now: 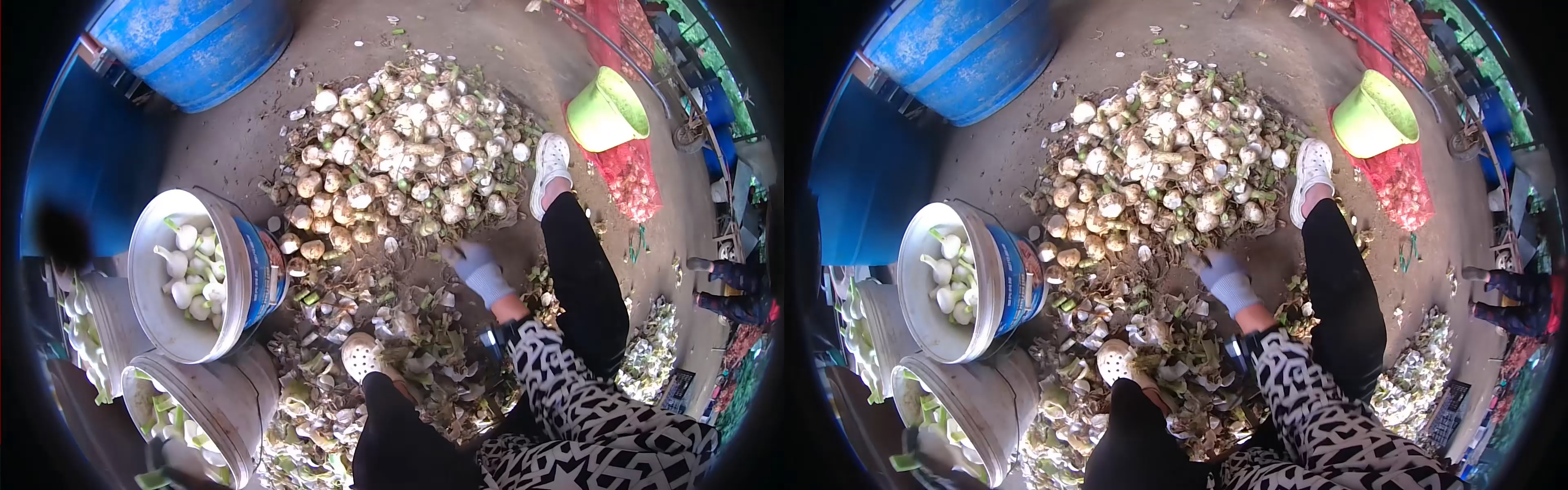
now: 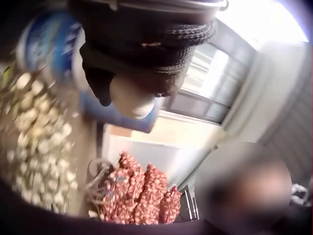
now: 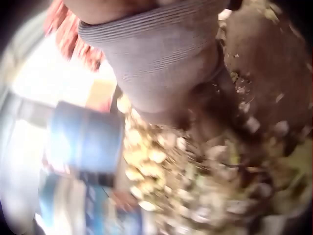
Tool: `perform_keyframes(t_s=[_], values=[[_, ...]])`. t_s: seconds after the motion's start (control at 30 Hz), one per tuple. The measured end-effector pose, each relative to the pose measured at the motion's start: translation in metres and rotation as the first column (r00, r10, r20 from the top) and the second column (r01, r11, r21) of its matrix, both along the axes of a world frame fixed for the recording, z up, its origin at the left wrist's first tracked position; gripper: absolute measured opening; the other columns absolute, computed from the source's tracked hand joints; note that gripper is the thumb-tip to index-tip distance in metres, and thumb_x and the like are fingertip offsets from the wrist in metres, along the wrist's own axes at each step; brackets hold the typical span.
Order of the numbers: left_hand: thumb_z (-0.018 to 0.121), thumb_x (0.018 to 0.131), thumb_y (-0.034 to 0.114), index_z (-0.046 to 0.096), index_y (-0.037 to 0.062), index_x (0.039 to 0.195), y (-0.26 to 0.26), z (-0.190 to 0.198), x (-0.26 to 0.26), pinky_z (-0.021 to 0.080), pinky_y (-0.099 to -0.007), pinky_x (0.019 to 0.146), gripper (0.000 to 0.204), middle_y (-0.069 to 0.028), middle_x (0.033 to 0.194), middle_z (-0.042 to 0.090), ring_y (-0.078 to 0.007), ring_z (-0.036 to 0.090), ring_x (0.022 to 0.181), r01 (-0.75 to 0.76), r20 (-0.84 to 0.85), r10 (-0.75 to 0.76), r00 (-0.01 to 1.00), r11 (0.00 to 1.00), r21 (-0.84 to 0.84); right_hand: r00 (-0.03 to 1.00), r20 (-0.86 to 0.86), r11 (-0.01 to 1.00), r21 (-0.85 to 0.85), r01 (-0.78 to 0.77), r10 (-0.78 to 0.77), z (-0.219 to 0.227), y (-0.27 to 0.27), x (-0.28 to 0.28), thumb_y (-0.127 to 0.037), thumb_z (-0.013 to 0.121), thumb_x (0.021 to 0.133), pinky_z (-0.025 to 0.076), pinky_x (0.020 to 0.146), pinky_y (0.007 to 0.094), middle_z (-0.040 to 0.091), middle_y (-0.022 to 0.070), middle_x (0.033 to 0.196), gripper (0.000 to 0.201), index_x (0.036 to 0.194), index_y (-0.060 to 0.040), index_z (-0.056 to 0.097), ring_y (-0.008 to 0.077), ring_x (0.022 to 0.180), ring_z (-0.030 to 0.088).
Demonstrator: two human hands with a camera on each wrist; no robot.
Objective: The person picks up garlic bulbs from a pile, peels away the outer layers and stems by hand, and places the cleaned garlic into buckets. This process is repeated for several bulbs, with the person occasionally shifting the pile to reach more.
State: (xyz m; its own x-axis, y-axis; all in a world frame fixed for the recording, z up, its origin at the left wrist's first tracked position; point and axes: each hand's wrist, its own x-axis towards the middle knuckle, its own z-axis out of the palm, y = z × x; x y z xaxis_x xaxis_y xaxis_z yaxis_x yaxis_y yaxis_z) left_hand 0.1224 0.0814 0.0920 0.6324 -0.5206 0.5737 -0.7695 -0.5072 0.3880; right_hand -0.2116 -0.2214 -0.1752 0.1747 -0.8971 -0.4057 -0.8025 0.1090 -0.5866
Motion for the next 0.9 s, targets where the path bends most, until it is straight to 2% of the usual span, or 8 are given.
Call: perform_keyframes(t_s=[0.13, 0.23, 0.33, 0.5, 0.63, 0.77, 0.8, 0.9], values=[[0.064, 0.092, 0.035, 0.048, -0.0048, 0.130, 0.003, 0.024, 0.022, 0.048, -0.0456, 0.090, 0.058, -0.0213, 0.122, 0.056, -0.0369, 0.057, 0.109, -0.399, 0.697, 0.053, 0.716, 0.850, 0.345, 0.917, -0.379, 0.907, -0.332, -0.258, 0.122, -0.052, -0.044, 0.035, -0.033, 0.064, 0.083, 0.052, 0.078, 0.0456, 0.068, 0.0182, 0.093, 0.039, 0.112, -0.0077, 0.060, 0.0358, 0.086, 0.067], [0.059, 0.089, 0.017, 0.047, -0.0043, 0.133, -0.030, -0.017, -0.013, 0.049, -0.0374, 0.090, 0.050, -0.0182, 0.126, 0.056, -0.0310, 0.058, 0.110, 0.009, -0.079, -0.017, 0.997, 0.996, -0.094, 0.901, -0.395, 0.974, -0.054, -0.219, 0.181, -0.059, -0.049, 0.045, -0.028, 0.065, 0.079, 0.051, 0.081, 0.0450, 0.068, 0.0174, 0.100, 0.046, 0.121, -0.0097, 0.055, 0.0363, 0.092, 0.066], [0.055, 0.087, -0.003, 0.044, -0.0006, 0.139, -0.086, -0.083, -0.055, 0.050, -0.0288, 0.089, 0.054, -0.0116, 0.132, 0.054, -0.0225, 0.059, 0.110, 0.331, -0.856, -0.278, 0.437, 0.934, -0.134, 0.997, -0.043, 0.984, -0.159, -0.076, 0.070, -0.036, 0.004, 0.058, -0.020, 0.070, 0.075, 0.051, 0.082, 0.0437, 0.068, 0.0173, 0.096, 0.047, 0.118, -0.0090, 0.056, 0.0361, 0.096, 0.064], [0.063, 0.094, 0.016, 0.036, -0.0014, 0.141, -0.129, -0.215, -0.080, 0.045, -0.0314, 0.096, 0.058, -0.0112, 0.131, 0.053, -0.0175, 0.053, 0.114, 0.457, -0.873, -0.453, -0.183, 0.747, -0.483, 0.853, 0.379, 0.872, -0.461, -0.164, 0.360, 0.043, 0.096, 0.102, -0.007, 0.074, 0.066, 0.051, 0.081, 0.0426, 0.065, 0.0166, 0.103, 0.051, 0.115, -0.0107, 0.060, 0.0366, 0.090, 0.063], [0.068, 0.089, 0.014, 0.039, -0.0023, 0.138, -0.119, -0.177, -0.064, 0.048, -0.0317, 0.093, 0.059, -0.0122, 0.120, 0.060, -0.0170, 0.057, 0.109, 0.434, -0.861, -0.499, -0.100, 0.757, -0.489, 0.466, 0.876, 0.964, 0.217, -0.155, -0.122, 0.081, 0.102, 0.110, -0.006, 0.069, 0.082, 0.053, 0.075, 0.0330, 0.066, 0.0085, 0.099, 0.024, 0.104, -0.0068, 0.060, 0.0218, 0.090, 0.066], [0.079, 0.078, 0.023, 0.041, -0.0001, 0.137, -0.110, -0.156, -0.062, 0.049, -0.0384, 0.091, 0.073, -0.0182, 0.118, 0.061, -0.0261, 0.061, 0.108, 0.679, -0.600, -0.544, 0.587, 0.734, -0.002, 0.441, 0.889, 0.916, 0.274, -0.294, -0.124, 0.081, 0.096, 0.131, -0.015, 0.069, 0.087, 0.050, 0.070, 0.0263, 0.064, 0.0029, 0.079, 0.013, 0.094, -0.0039, 0.066, 0.0121, 0.077, 0.061], [0.081, 0.074, 0.021, 0.042, 0.0013, 0.137, -0.111, -0.147, -0.065, 0.050, -0.0382, 0.091, 0.076, -0.0192, 0.118, 0.061, -0.0304, 0.061, 0.109, 0.669, -0.528, -0.558, 0.640, 0.743, 0.026, 0.757, 0.651, 0.974, 0.130, -0.184, 0.056, 0.083, 0.101, 0.140, -0.019, 0.070, 0.087, 0.048, 0.065, 0.0259, 0.062, 0.0019, 0.073, 0.015, 0.088, -0.0036, 0.068, 0.0099, 0.070, 0.058], [0.083, 0.073, 0.019, 0.042, 0.0027, 0.137, -0.110, -0.146, -0.063, 0.051, -0.0364, 0.090, 0.078, -0.0180, 0.118, 0.061, -0.0281, 0.062, 0.109, 0.585, -0.684, -0.521, 0.511, 0.793, -0.167, 0.667, 0.745, 0.972, 0.145, -0.182, 0.014, 0.089, 0.096, 0.148, -0.018, 0.070, 0.087, 0.048, 0.063, 0.0246, 0.066, -0.0007, 0.075, 0.015, 0.085, -0.0034, 0.069, 0.0062, 0.068, 0.059]])
